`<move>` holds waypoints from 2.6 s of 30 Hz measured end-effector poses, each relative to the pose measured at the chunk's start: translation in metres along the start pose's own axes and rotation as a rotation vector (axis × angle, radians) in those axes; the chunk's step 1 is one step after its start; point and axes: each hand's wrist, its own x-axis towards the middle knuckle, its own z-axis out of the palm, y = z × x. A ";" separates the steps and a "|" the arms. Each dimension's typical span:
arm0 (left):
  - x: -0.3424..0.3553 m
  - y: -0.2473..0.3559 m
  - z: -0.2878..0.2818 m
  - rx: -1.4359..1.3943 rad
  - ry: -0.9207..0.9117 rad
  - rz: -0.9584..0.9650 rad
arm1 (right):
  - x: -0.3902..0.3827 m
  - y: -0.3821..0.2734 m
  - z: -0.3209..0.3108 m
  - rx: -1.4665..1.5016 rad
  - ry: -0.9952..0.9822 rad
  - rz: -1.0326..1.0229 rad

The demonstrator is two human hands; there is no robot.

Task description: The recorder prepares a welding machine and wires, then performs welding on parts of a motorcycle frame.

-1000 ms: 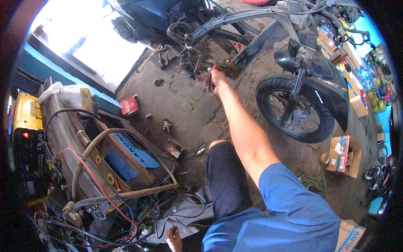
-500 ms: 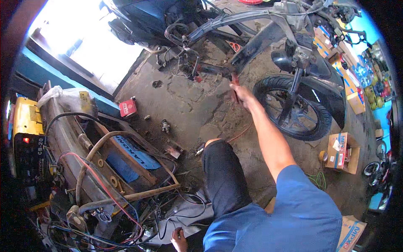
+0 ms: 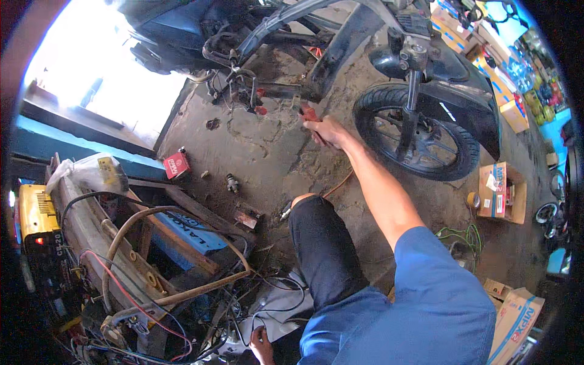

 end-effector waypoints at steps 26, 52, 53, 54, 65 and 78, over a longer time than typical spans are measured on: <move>-0.010 -0.007 0.015 0.032 -0.005 -0.040 | 0.016 0.027 -0.007 0.036 -0.125 -0.053; -0.020 -0.019 0.016 0.004 0.023 -0.005 | 0.023 -0.006 -0.001 -0.397 -0.036 0.028; -0.019 -0.021 0.017 -0.011 0.032 -0.013 | 0.022 -0.006 0.001 -0.417 -0.021 0.029; -0.018 -0.024 0.018 -0.007 0.027 -0.028 | 0.023 -0.007 0.003 -0.441 0.012 0.029; -0.019 -0.030 0.017 -0.004 0.037 -0.035 | 0.019 0.000 0.014 -0.343 0.055 -0.068; -0.014 -0.031 0.018 -0.015 -0.003 -0.090 | 0.000 0.022 0.013 -0.486 0.152 -0.133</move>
